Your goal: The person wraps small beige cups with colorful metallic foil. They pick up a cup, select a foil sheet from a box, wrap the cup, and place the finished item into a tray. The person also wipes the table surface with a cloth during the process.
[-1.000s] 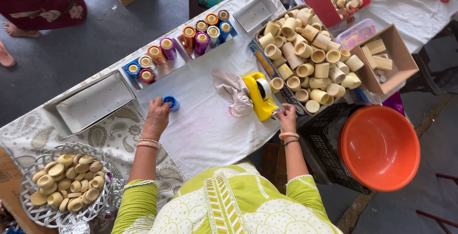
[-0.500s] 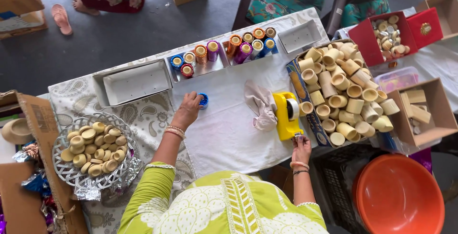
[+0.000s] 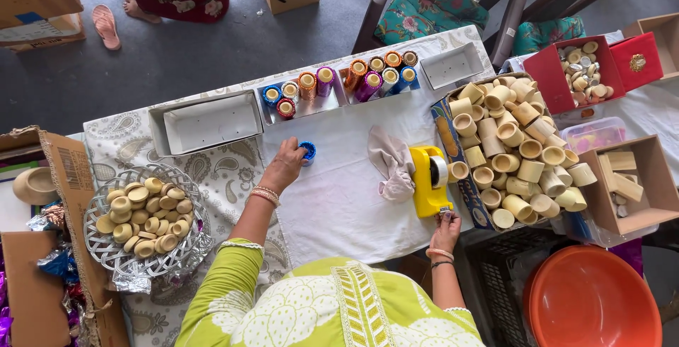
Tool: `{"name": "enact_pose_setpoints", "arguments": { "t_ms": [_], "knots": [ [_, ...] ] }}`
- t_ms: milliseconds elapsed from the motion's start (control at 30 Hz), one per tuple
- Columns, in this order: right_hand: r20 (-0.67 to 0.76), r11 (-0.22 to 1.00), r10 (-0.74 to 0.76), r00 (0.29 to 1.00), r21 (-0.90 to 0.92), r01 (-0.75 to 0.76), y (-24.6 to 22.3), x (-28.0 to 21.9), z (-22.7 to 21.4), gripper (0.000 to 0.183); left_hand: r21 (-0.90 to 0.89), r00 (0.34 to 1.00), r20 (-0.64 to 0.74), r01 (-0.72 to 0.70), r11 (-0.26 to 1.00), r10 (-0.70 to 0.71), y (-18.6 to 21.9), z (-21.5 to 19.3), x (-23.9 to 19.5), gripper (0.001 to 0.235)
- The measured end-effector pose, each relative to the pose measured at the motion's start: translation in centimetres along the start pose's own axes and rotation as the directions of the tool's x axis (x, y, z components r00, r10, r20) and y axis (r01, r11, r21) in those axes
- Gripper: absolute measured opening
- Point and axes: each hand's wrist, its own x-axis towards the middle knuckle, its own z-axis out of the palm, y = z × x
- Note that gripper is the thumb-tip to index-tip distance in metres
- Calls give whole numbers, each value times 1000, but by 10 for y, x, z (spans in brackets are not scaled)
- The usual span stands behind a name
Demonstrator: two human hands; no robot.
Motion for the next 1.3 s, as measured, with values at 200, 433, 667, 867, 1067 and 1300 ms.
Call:
{"name": "enact_pose_setpoints", "arguments": {
  "t_ms": [200,433,667,867,1067,1300],
  "knots": [
    [-135,943,19,991,-328,-63,23,-45,-5,21,-2,1000,18,17,1000,-17,0,0,1,24],
    [101,862,-9,995,-504,59,25,-96,88,8,-38,1000,-2,-2,999,2,0,1,-1,22],
    [571,963,136,810,-269,28,-10,-69,263,24,-39,1000,2,17,999,-16,-1,4,-2,34],
    [723,874,191,664,-433,220,-11,-48,370,28,-40,1000,-25,14,999,-15,-2,8,-3,49],
    [789,765,199,581,-496,411,5,-39,400,28,-52,999,-11,32,998,-33,0,6,-2,48],
    [830,535,156,535,-527,660,-20,-49,412,30,-85,999,-21,40,996,-42,5,-1,-2,47]
  ]
}}
